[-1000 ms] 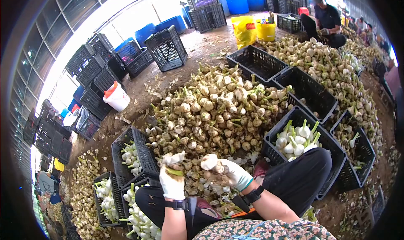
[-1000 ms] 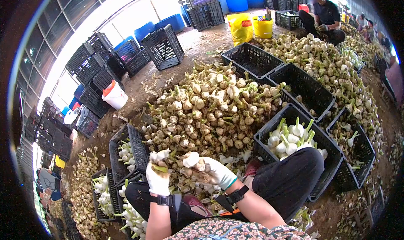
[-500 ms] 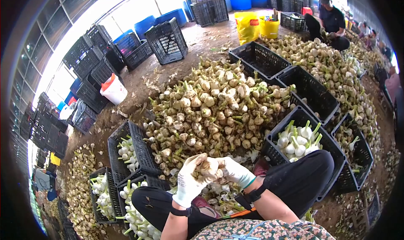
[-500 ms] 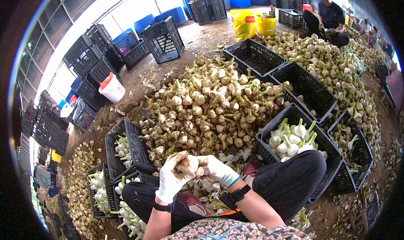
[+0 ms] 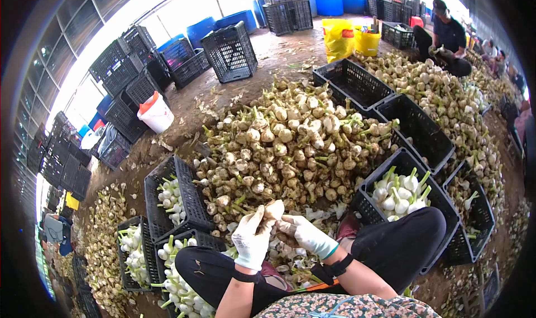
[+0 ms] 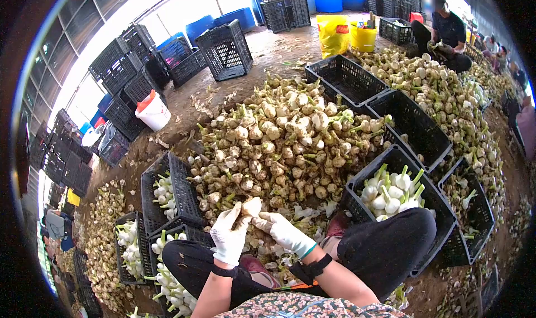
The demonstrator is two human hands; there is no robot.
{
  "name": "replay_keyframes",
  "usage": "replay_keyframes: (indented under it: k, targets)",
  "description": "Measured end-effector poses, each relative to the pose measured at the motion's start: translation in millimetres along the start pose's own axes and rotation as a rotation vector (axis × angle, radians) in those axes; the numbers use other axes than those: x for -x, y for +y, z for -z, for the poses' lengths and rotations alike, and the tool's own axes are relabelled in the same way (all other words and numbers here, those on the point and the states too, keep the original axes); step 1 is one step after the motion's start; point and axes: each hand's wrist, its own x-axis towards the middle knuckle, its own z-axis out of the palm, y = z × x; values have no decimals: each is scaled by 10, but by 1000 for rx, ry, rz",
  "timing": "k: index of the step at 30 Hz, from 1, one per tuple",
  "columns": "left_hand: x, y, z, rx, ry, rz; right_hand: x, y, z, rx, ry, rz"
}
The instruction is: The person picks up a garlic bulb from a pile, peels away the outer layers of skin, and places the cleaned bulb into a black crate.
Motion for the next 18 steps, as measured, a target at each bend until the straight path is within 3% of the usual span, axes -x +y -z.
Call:
replay_keyframes:
  k: [1, 3, 5, 7, 11, 13, 14, 18]
  targets:
    - [6, -56, -23, 33, 24, 38, -7, -26, -34, 3, -3, -2]
    - [-28, -132, 2, -34, 5, 13, -14, -77, -95, 314, 140, 37]
    - [-87, -137, 12, -58, -41, -78, 32, -177, -147, 344, 148, 26]
    - [-115, -161, -9, -57, -38, -50, 32, -177, -144, 378, 140, 45]
    - [-221, -139, -11, -99, -27, -84, -109, 176, 108, 472, 96, 61]
    - [-249, -185, 1, -31, -69, -29, -39, 43, 56, -154, 93, -134]
    - [-261, -221, -21, 44, -69, 29, -67, 158, 249, -351, -99, -131]
    - [-371, -429, -48, 67, -47, 74, -35, 150, 258, -581, -140, -277]
